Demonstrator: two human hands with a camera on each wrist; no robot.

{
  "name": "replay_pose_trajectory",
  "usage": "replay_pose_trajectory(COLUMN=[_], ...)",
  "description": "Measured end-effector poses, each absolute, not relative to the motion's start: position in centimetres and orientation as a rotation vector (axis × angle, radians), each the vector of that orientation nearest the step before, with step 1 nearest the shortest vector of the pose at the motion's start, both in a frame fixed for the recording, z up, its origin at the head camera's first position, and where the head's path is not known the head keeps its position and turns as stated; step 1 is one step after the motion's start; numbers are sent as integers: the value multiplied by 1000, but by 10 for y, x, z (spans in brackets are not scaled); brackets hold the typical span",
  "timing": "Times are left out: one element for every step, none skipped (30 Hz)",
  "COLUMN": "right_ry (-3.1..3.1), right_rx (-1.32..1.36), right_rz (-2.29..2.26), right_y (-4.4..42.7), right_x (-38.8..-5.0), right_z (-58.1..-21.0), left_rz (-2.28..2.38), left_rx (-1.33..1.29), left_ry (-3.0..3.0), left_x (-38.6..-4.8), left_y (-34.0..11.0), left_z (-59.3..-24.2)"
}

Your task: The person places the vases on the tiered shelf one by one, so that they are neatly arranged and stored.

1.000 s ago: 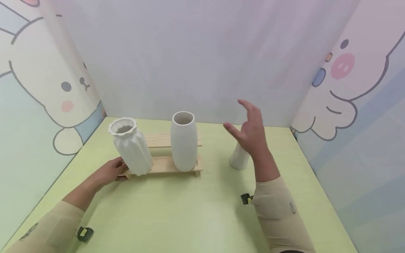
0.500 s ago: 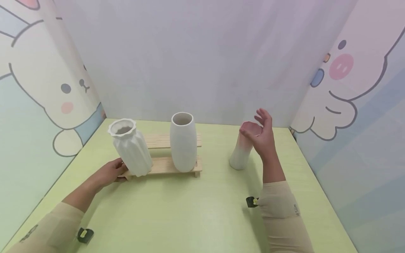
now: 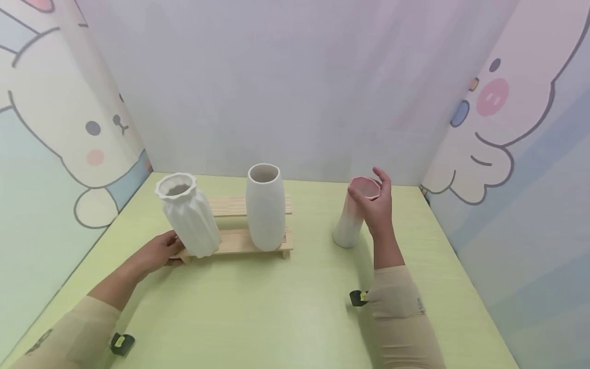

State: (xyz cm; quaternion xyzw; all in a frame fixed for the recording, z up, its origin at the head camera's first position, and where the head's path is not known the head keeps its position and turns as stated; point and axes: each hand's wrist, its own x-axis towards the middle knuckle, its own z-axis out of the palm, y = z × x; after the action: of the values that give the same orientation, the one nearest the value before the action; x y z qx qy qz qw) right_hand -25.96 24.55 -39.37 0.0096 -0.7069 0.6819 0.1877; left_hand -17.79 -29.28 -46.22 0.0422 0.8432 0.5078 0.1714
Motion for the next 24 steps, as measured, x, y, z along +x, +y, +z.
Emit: replay_pose_trajectory(right_ry=[-1966, -1944, -1914, -1882, -1854, -1824, -1796, -1777, -1761, -1749, -1747, -1749, -1748, -1748, -1751, -1751, -1754, -1751, -1752, -1755, -1756, -1753, -1750, -1744], right_rx=[2, -15, -26, -31, -39, -35, -27, -23, -15, -8, -3, 3, 5, 6, 6, 6, 6, 9, 11, 13, 16, 21, 26, 33], right_rz=[1921, 1917, 1916, 1924, 1929, 1937, 1947, 1954, 1956, 1958, 1953, 1945, 1943, 1941, 1936, 1939, 1941, 1948, 1946, 1942, 1936, 1934, 1931, 1930], right_y=[244, 243, 242, 241, 239, 238, 236, 235, 234, 233, 232, 232, 232, 232, 232, 232, 232, 232, 232, 232, 232, 232, 232, 232], right_x=[-260, -261, -262, -262, -262, -262, -263, -263, -263, -263, -264, -264, -264, -265, -265, -265, -265, -265, -266, -266, -266, -266, -266, -266], right_z=[-396, -397, -399, -400, -401, -402, -403, -403, -403, -404, -404, -405, -405, -405, -406, -406, -406, -406, -406, -406, -406, -406, -406, -406], left_rz=[1443, 1446, 1446, 1448, 1447, 1445, 1441, 1440, 1438, 1437, 1433, 1432, 1430, 1432, 1430, 1429, 1427, 1429, 1428, 1429, 1425, 1429, 1432, 1432], left_rx=[120, 122, 120, 118, 117, 116, 118, 112, 114, 109, 110, 110, 113, 108, 115, 114, 113, 106, 107, 106, 112, 109, 109, 112], left_ry=[2392, 2388, 2385, 2382, 2380, 2379, 2379, 2380, 2383, 2384, 2387, 2388, 2388, 2387, 2386, 2386, 2386, 2385, 2385, 2384, 2388, 2389, 2390, 2394], left_x=[-178, -178, -178, -178, -178, -178, -178, -178, -178, -178, -178, -178, -178, -179, -179, -179, -179, -179, -178, -178, -178, -178, -178, -178], left_y=[-293, -293, -293, -293, -292, -292, -293, -293, -293, -293, -294, -294, -295, -295, -295, -295, -295, -295, -295, -295, -294, -294, -294, -293], left_z=[-462, -462, -462, -462, -462, -462, -462, -462, -462, -463, -463, -463, -464, -464, -465, -465, -465, -465, -465, -465, -465, -464, -464, -463])
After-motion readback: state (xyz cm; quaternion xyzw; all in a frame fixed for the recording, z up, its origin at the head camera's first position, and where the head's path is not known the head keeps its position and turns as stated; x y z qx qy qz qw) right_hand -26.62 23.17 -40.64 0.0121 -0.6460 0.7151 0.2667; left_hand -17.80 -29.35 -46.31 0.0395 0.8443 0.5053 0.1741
